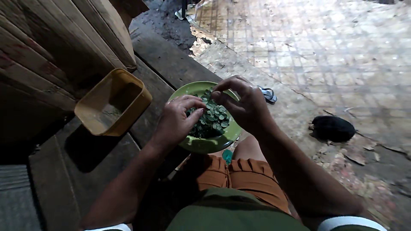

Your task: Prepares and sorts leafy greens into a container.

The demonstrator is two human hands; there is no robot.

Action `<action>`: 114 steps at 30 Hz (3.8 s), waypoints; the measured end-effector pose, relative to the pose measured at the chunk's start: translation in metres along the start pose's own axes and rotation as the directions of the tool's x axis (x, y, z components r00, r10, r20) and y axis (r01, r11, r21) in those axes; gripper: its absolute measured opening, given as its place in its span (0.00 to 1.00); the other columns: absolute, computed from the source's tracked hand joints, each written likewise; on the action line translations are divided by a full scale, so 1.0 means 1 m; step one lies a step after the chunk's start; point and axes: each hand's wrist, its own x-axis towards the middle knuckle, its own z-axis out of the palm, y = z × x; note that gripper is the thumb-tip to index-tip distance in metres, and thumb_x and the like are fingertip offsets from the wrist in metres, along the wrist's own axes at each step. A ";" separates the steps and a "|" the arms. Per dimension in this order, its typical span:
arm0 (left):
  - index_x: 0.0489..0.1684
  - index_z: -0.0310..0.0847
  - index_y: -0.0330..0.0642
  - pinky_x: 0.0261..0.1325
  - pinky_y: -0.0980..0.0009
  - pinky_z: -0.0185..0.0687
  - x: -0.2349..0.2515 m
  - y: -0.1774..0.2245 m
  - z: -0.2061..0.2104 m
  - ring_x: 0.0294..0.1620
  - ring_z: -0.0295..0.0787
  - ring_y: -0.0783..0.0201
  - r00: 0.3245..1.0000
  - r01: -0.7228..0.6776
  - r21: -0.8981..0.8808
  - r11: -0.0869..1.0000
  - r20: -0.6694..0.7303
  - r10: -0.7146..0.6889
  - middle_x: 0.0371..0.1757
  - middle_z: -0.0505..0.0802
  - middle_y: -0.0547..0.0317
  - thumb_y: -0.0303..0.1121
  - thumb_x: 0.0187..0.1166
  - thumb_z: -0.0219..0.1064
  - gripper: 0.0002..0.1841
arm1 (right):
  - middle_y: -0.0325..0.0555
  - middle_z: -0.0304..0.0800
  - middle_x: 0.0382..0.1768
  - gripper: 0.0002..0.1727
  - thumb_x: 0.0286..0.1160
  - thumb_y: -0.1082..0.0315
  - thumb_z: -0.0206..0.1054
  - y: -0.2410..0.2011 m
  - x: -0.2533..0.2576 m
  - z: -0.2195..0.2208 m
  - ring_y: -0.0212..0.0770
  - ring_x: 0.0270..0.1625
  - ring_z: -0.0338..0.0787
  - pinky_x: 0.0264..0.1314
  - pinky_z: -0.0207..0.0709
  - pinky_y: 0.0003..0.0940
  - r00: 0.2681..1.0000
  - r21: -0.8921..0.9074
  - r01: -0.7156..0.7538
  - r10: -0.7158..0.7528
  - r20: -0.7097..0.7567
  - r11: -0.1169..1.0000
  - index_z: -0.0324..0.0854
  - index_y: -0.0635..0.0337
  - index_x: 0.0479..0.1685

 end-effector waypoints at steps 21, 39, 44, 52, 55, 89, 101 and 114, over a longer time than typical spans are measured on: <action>0.42 0.91 0.45 0.53 0.78 0.84 -0.001 0.013 -0.001 0.43 0.89 0.81 0.994 0.077 -0.115 0.990 -0.074 -0.086 0.40 0.94 0.69 0.32 0.81 0.69 0.04 | 0.39 0.94 0.42 0.06 0.77 0.70 0.70 -0.003 -0.003 0.001 0.25 0.46 0.91 0.57 0.84 0.25 0.997 0.050 0.023 -0.027 0.067 0.998 0.90 0.59 0.47; 0.70 0.84 0.39 0.80 0.30 0.58 0.003 -0.045 -0.118 0.77 0.77 0.33 0.847 0.530 0.509 0.678 -0.346 -0.403 0.71 0.86 0.35 0.36 0.90 0.57 0.18 | 0.45 0.92 0.57 0.17 0.69 0.73 0.74 0.030 0.009 0.006 0.55 0.65 0.86 0.72 0.68 0.64 0.930 -0.411 0.119 0.043 0.364 0.904 0.94 0.41 0.54; 0.57 0.89 0.34 0.81 0.39 0.64 0.007 -0.046 -0.106 0.77 0.78 0.41 0.922 0.371 0.453 0.811 -0.283 -0.264 0.70 0.87 0.38 0.36 0.87 0.61 0.16 | 0.47 0.93 0.53 0.06 0.70 0.69 0.75 0.027 0.018 0.009 0.56 0.63 0.86 0.71 0.67 0.65 0.912 -0.405 0.189 -0.007 0.410 0.895 0.93 0.49 0.42; 0.68 0.83 0.38 0.66 0.70 0.84 0.012 -0.003 -0.040 0.61 0.89 0.71 0.986 0.166 -0.238 0.957 0.052 -0.158 0.62 0.92 0.56 0.38 0.84 0.66 0.20 | 0.42 0.89 0.51 0.08 0.75 0.63 0.74 0.015 0.015 -0.006 0.36 0.56 0.87 0.62 0.81 0.39 0.977 -0.009 -0.131 0.130 0.168 0.991 0.91 0.53 0.46; 0.78 0.74 0.36 0.64 0.72 0.86 0.011 0.007 -0.015 0.59 0.89 0.71 0.974 0.215 -0.503 0.837 0.173 -0.146 0.62 0.91 0.56 0.31 0.78 0.71 0.27 | 0.38 0.91 0.47 0.08 0.73 0.66 0.74 0.010 0.008 0.006 0.29 0.52 0.89 0.59 0.84 0.30 0.974 0.319 -0.222 0.191 0.123 0.921 0.89 0.56 0.46; 0.65 0.85 0.45 0.65 0.67 0.84 0.003 0.013 -0.009 0.62 0.86 0.68 0.981 0.188 -0.246 0.951 0.103 -0.167 0.62 0.89 0.60 0.39 0.75 0.76 0.21 | 0.39 0.91 0.45 0.10 0.78 0.60 0.71 0.012 -0.010 0.008 0.28 0.53 0.87 0.62 0.79 0.27 0.993 0.060 -0.097 0.101 -0.062 0.993 0.91 0.56 0.43; 0.45 0.89 0.43 0.41 0.81 0.85 0.003 0.011 -0.001 0.35 0.88 0.80 0.988 0.115 -0.199 0.973 -0.084 -0.133 0.37 0.93 0.67 0.28 0.80 0.68 0.04 | 0.38 0.93 0.46 0.08 0.76 0.67 0.72 0.000 -0.002 0.007 0.26 0.50 0.90 0.61 0.84 0.26 0.997 0.089 -0.012 0.004 0.083 0.996 0.88 0.58 0.50; 0.50 0.89 0.40 0.52 0.61 0.84 0.011 -0.019 -0.077 0.43 0.89 0.64 0.959 0.242 0.268 0.933 -0.215 -0.187 0.45 0.93 0.52 0.36 0.86 0.64 0.11 | 0.42 0.94 0.49 0.10 0.79 0.63 0.70 0.023 0.011 -0.019 0.46 0.58 0.89 0.74 0.68 0.62 0.924 -0.320 -0.032 0.150 0.352 0.947 0.93 0.48 0.52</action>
